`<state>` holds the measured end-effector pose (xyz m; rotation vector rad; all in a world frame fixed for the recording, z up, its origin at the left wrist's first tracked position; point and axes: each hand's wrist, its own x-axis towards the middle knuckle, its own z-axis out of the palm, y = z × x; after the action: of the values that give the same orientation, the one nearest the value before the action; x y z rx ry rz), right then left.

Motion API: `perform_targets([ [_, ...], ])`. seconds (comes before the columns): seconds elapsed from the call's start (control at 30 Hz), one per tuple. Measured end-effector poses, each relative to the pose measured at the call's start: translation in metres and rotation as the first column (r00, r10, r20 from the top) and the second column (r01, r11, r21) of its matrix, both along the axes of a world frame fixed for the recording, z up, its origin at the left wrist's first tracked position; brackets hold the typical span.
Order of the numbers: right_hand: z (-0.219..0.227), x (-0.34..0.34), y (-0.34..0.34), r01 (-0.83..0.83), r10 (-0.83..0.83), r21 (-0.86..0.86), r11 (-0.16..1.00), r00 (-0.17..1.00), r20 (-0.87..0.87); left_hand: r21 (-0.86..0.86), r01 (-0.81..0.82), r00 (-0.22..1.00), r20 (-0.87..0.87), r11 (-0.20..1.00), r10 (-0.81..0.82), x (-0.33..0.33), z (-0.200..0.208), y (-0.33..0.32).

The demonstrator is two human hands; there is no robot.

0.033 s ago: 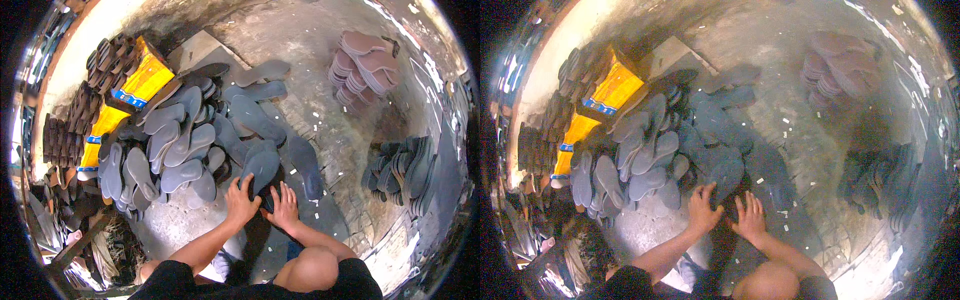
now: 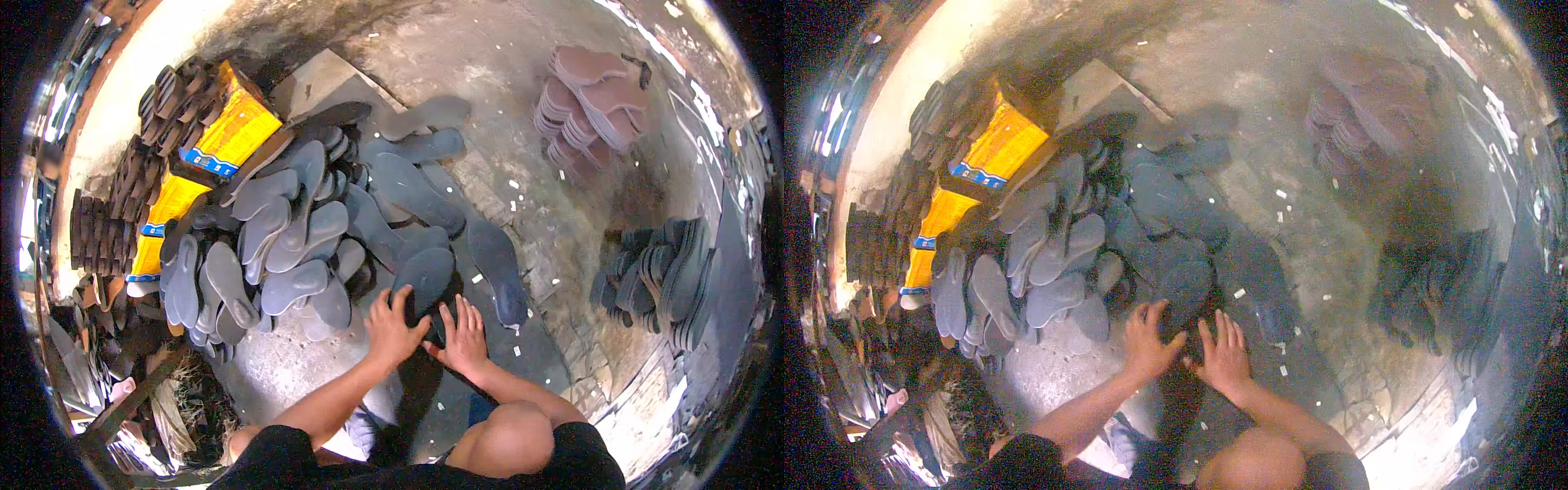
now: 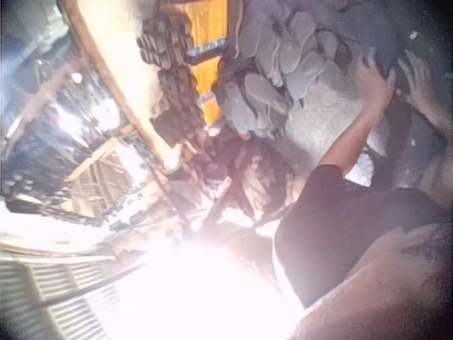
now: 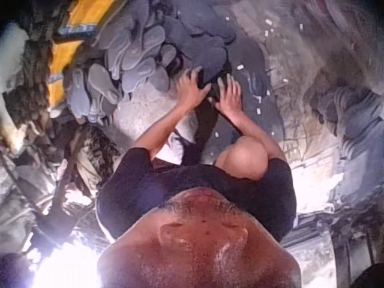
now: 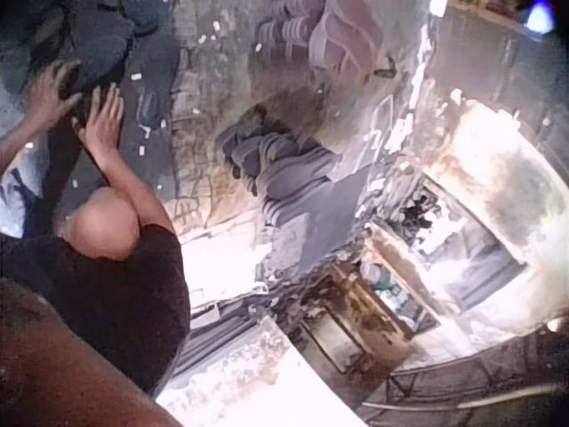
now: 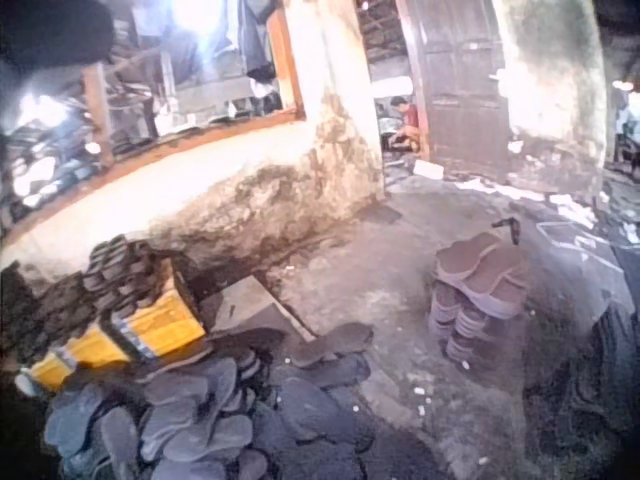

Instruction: The person sits on the floor and repeatedly picks up pairs of dark gray shoe soles or insoles from a large pile. They align the pairs and place them into a growing stack nearby. The task continues with consistent pick-and-stack motions across the clip.

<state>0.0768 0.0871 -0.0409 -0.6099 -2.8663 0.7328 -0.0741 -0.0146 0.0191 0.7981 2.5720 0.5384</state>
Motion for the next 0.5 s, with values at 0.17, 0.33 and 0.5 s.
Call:
perform_targets([
  [0.17,0.012,-0.003,0.019,0.207,-0.218,-0.078,0.975,0.961,-0.172,0.343,0.149,0.956,-0.289,0.927,-0.047,-0.111,0.014,0.088],
  [0.33,-0.001,-0.046,0.031,-0.155,0.154,-0.04,0.987,0.988,-0.026,0.25,0.216,0.853,-0.518,0.944,-0.058,-0.254,-0.015,0.207],
  [0.5,-0.003,-0.045,0.043,-0.155,0.155,-0.14,0.978,0.988,-0.011,-0.114,0.319,0.743,-0.586,0.941,-0.323,-0.323,-0.067,0.291],
])
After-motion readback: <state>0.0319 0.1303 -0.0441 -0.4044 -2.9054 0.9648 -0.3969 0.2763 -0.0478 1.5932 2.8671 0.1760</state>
